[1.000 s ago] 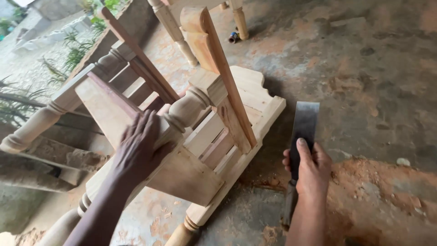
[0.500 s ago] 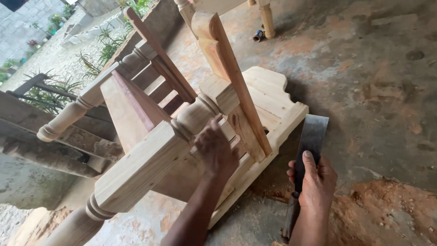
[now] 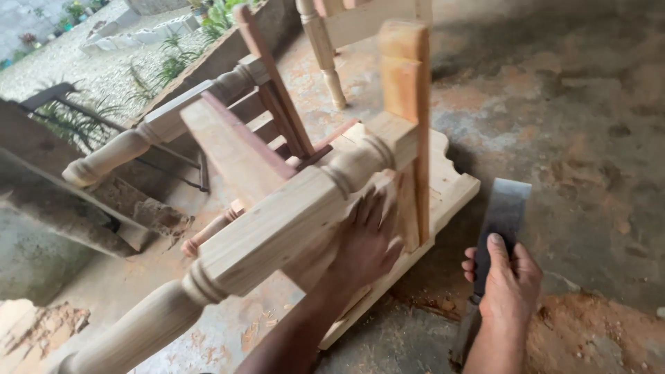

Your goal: Shaping and smoothing the edges and legs of wooden furniture using a chisel.

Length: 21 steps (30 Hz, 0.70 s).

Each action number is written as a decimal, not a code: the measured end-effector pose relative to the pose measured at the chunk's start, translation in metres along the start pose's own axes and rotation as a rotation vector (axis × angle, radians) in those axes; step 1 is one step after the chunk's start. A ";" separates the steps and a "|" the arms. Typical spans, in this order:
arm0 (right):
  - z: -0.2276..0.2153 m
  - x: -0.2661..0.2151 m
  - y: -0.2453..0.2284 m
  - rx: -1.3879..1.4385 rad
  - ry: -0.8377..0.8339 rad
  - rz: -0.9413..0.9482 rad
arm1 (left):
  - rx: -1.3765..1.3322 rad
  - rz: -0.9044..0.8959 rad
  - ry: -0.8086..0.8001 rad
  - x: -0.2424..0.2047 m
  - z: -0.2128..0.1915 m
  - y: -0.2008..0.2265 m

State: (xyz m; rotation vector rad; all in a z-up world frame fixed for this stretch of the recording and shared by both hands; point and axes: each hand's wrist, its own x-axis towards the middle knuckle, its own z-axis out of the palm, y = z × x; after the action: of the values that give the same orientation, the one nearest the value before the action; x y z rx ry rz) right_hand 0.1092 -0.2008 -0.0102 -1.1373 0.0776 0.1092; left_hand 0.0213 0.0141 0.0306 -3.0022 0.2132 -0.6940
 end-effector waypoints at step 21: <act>0.078 -0.120 -0.008 -0.249 0.025 -0.138 | -0.038 0.152 -0.134 -0.141 -0.231 -0.119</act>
State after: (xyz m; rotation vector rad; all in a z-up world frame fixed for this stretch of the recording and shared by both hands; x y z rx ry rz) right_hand -0.0083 -0.1393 0.0432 -1.3895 0.0076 -0.0193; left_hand -0.1910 0.1478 0.1872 -3.0126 0.4473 -0.4778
